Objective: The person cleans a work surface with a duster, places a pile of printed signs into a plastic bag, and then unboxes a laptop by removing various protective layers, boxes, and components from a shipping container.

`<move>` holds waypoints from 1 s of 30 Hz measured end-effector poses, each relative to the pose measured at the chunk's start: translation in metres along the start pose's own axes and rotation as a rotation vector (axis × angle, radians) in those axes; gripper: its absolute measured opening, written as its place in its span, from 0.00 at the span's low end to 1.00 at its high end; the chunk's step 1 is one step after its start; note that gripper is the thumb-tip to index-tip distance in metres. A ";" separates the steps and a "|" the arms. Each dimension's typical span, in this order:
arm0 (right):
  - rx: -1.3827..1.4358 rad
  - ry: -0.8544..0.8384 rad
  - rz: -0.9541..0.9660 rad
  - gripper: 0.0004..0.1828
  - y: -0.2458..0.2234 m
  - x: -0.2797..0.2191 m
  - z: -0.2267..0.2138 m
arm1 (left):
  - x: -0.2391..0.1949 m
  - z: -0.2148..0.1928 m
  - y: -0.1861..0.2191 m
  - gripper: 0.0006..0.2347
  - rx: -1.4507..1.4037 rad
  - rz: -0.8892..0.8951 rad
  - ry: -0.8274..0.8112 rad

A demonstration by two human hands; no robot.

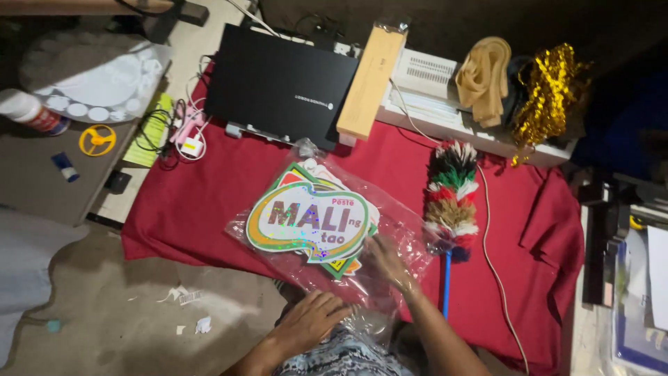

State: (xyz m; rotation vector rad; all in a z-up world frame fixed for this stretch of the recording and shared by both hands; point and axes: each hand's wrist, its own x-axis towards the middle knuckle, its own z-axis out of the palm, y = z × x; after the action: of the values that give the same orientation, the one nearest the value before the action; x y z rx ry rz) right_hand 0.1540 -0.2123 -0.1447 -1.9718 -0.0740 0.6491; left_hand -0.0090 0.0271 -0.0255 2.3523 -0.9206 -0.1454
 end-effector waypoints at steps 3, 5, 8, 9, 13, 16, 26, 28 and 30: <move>-0.029 0.014 -0.312 0.23 0.011 -0.041 -0.034 | -0.017 0.026 -0.008 0.21 0.127 0.054 0.026; -0.079 -0.030 -0.163 0.20 0.039 -0.069 -0.070 | -0.021 0.041 -0.014 0.21 0.161 0.053 0.010; -0.124 0.026 -0.015 0.14 0.080 -0.091 -0.127 | -0.019 0.068 -0.014 0.21 0.280 0.056 0.009; -0.122 0.138 -0.011 0.13 0.094 -0.097 -0.146 | -0.017 0.078 -0.013 0.20 0.364 0.071 0.018; -0.300 0.468 -0.106 0.20 -0.085 -0.088 -0.150 | 0.006 0.113 -0.010 0.21 0.504 0.160 0.155; -0.633 0.411 -0.526 0.36 -0.097 -0.051 -0.149 | 0.022 0.105 -0.002 0.17 0.522 0.143 0.108; -0.019 -0.395 0.031 0.10 -0.018 0.041 -0.210 | -0.004 0.067 0.018 0.09 -0.262 -0.323 0.416; 0.066 -0.465 0.036 0.10 -0.025 0.039 -0.211 | -0.012 0.072 0.013 0.08 -0.419 -0.376 0.539; 0.150 -0.466 -0.051 0.14 -0.025 0.039 -0.212 | -0.018 0.081 0.005 0.15 -0.696 -0.731 0.514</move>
State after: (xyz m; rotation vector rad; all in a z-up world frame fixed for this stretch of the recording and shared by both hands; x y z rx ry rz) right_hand 0.2929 -0.3600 -0.0674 -1.6379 -0.3484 1.0390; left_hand -0.0505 -0.0039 -0.0901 1.8052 0.2440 -0.1129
